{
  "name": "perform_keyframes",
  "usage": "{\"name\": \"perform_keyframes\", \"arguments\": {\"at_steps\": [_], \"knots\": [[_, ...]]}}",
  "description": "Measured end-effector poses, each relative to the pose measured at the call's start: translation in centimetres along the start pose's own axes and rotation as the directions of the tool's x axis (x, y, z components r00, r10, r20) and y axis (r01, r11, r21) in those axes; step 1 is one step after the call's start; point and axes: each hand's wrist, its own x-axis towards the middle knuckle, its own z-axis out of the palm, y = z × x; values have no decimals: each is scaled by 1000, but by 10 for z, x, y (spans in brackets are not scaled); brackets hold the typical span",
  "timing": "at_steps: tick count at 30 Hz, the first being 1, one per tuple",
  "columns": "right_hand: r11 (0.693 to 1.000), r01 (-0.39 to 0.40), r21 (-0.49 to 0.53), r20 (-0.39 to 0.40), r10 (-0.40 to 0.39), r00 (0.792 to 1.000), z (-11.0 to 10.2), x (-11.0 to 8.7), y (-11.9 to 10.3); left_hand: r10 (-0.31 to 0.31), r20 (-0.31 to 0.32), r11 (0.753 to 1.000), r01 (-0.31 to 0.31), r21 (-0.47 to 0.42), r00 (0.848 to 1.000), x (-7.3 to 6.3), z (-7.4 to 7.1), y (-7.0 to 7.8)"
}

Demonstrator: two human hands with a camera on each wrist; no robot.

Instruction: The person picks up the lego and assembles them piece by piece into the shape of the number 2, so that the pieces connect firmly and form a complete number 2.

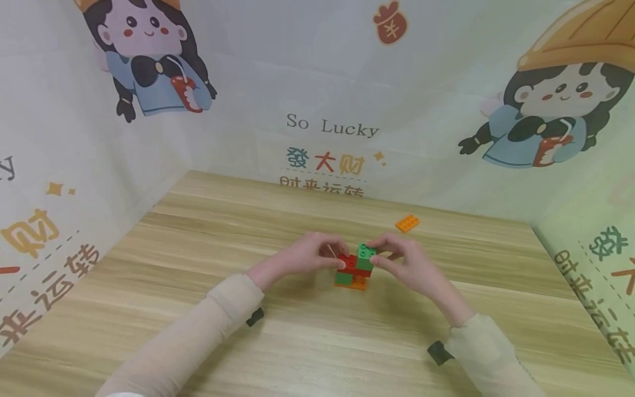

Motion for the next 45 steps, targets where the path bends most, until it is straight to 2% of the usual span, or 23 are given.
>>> {"name": "perform_keyframes", "arguments": {"at_steps": [6,14,24,32,41,45], "knots": [[1000,-1,-14,15,1,1000,-3,3,-1,-10,3,1000,10,-1,1000,-1,-2,3],[999,-54,4,63,54,997,-8,6,-1,-26,13,1000,26,-11,1000,-1,-2,3],[1000,-25,-1,84,25,996,-10,6,-2,-20,11,1000,20,-6,1000,1,0,1],[995,-93,46,135,86,987,-14,11,-1,-22,13,1000,22,-14,1000,1,-1,3],[998,-28,-60,111,34,993,-13,10,-8,-15,17,1000,15,0,1000,2,0,3],[998,-30,-53,110,36,993,-14,10,-8,-16,10,1000,16,1,1000,3,0,3]]}}
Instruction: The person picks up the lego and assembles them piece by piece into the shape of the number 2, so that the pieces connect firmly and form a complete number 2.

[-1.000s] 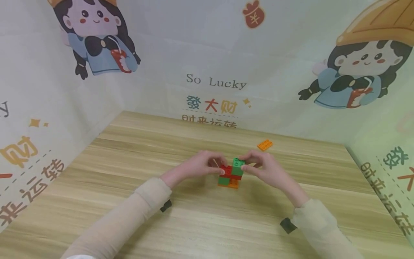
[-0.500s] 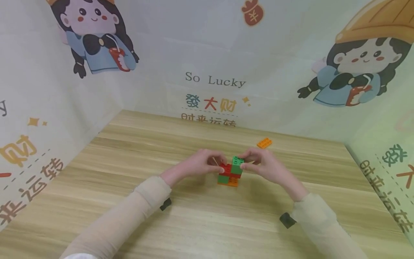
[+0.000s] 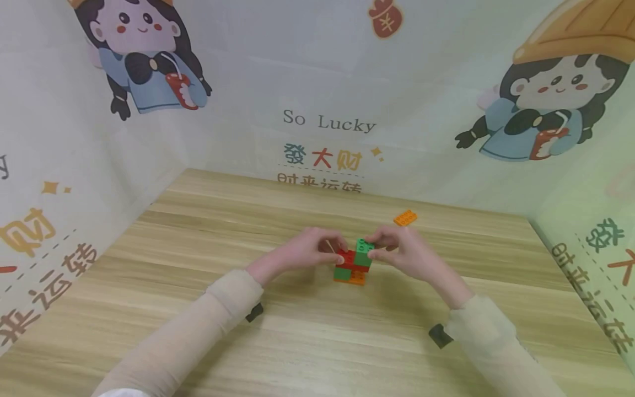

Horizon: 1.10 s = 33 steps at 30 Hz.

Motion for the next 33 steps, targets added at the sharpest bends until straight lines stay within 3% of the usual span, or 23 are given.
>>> {"name": "perform_keyframes", "arguments": {"at_steps": [14,27,33], "knots": [[996,-70,49,45,68,997,-4,4,-3,-3,5,1000,3,-7,1000,1,-3,2],[999,-35,39,35,34,999,-3,3,-1,-8,4,1000,8,-1,1000,0,-1,1],[1000,18,8,21,-18,1000,-1,3,3,-9,2,1000,9,-7,1000,-2,-1,2]]}}
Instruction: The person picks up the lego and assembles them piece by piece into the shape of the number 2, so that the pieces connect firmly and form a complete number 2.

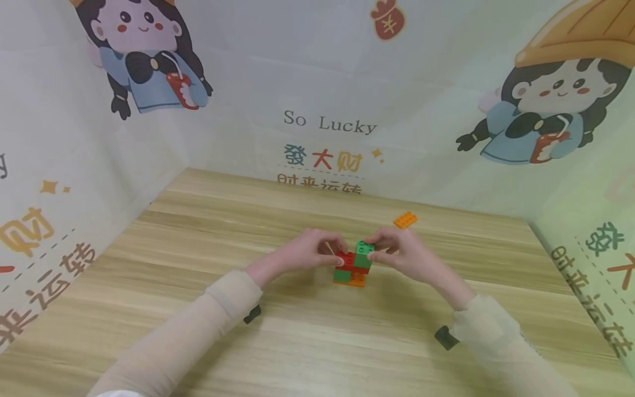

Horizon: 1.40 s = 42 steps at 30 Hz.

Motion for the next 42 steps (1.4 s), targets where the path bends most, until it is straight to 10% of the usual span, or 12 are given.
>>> {"name": "perform_keyframes", "arguments": {"at_steps": [23,42], "knots": [[998,48,-42,57,-46,997,-8,2,3,-6,3,1000,6,-25,1000,1,2,-4],[990,-3,-138,-46,-3,999,-22,10,27,-24,-1,999,24,-28,1000,-2,3,-1]]}}
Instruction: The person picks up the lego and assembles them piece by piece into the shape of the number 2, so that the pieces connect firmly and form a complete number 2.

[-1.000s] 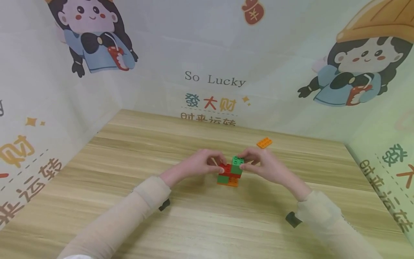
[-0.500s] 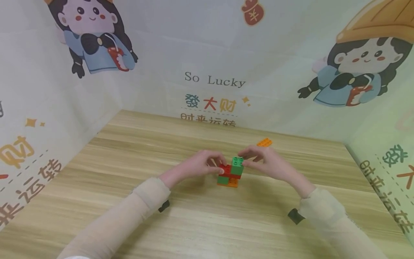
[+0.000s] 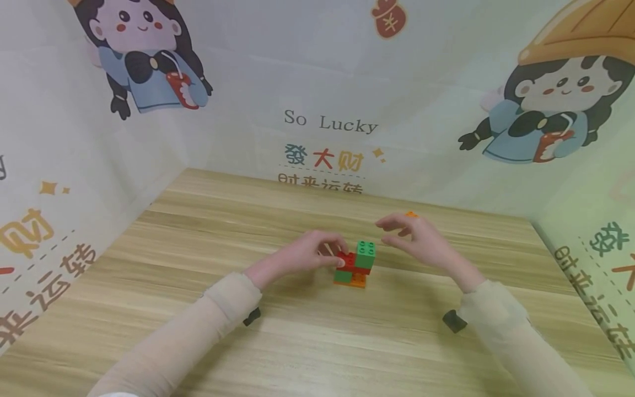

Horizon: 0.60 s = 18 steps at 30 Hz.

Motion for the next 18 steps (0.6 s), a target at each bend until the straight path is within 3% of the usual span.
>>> {"name": "perform_keyframes", "arguments": {"at_steps": [18], "knots": [[996,-87,-21,-54,86,995,-4,11,32,-17,-9,1000,17,8,1000,1,1,-2]]}}
